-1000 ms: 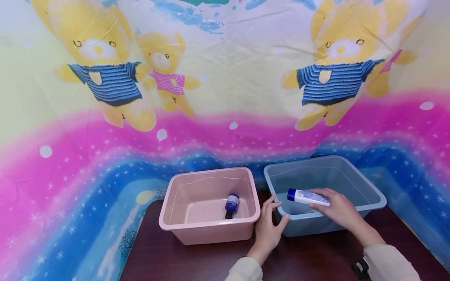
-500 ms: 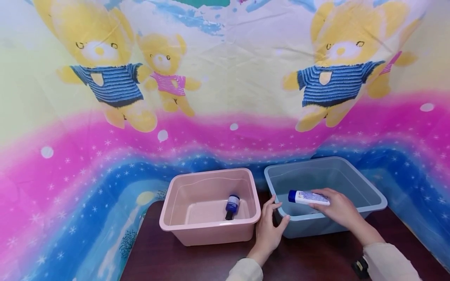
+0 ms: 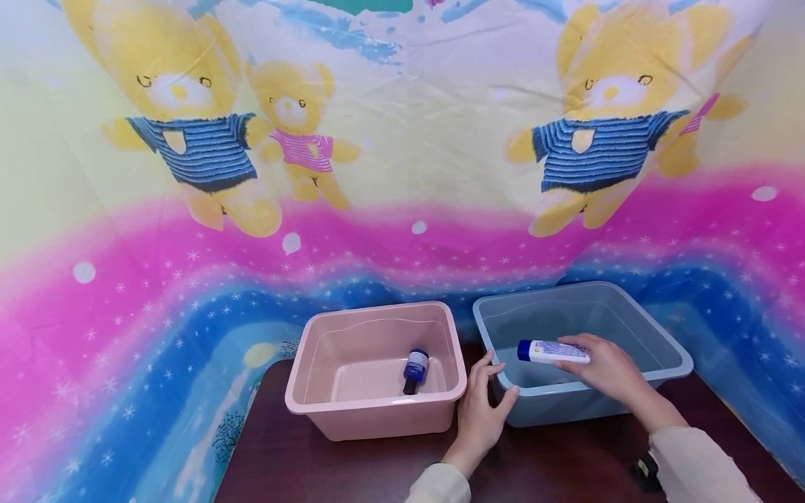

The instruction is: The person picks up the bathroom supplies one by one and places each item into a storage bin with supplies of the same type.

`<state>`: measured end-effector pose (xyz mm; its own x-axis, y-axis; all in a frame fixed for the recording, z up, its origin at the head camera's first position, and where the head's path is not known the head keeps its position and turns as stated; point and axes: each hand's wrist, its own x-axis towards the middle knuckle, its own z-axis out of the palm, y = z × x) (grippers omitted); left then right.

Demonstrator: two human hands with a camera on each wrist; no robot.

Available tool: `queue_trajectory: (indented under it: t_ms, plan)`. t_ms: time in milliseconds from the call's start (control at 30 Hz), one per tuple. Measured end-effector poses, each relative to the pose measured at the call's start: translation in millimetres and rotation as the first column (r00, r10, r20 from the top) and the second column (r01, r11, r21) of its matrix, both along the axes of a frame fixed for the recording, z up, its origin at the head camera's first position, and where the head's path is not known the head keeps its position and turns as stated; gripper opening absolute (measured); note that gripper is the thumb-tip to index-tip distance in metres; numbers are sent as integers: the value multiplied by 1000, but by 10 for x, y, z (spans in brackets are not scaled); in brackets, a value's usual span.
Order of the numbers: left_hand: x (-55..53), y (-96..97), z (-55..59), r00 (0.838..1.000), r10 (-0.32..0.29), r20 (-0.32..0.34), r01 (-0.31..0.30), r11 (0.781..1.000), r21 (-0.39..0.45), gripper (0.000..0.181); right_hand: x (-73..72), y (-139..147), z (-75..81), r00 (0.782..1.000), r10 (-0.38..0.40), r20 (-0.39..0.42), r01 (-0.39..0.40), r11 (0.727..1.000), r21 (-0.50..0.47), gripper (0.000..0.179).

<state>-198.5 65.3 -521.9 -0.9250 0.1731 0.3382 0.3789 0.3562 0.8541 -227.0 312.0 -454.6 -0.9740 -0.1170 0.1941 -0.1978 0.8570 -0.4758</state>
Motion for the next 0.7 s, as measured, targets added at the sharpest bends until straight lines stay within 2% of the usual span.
queue_trajectory:
  t_ms: [500,700]
  plan:
    - [2,-5,-9,1000,-5,-3,5,1000,2,42,-130,33,-4,1000,21,3,-21,999,42,54]
    - [3,-7,-20,1000,-7,-15,7,1000,6,42,-169,45,-14,998,60,19,-61,998,3,42]
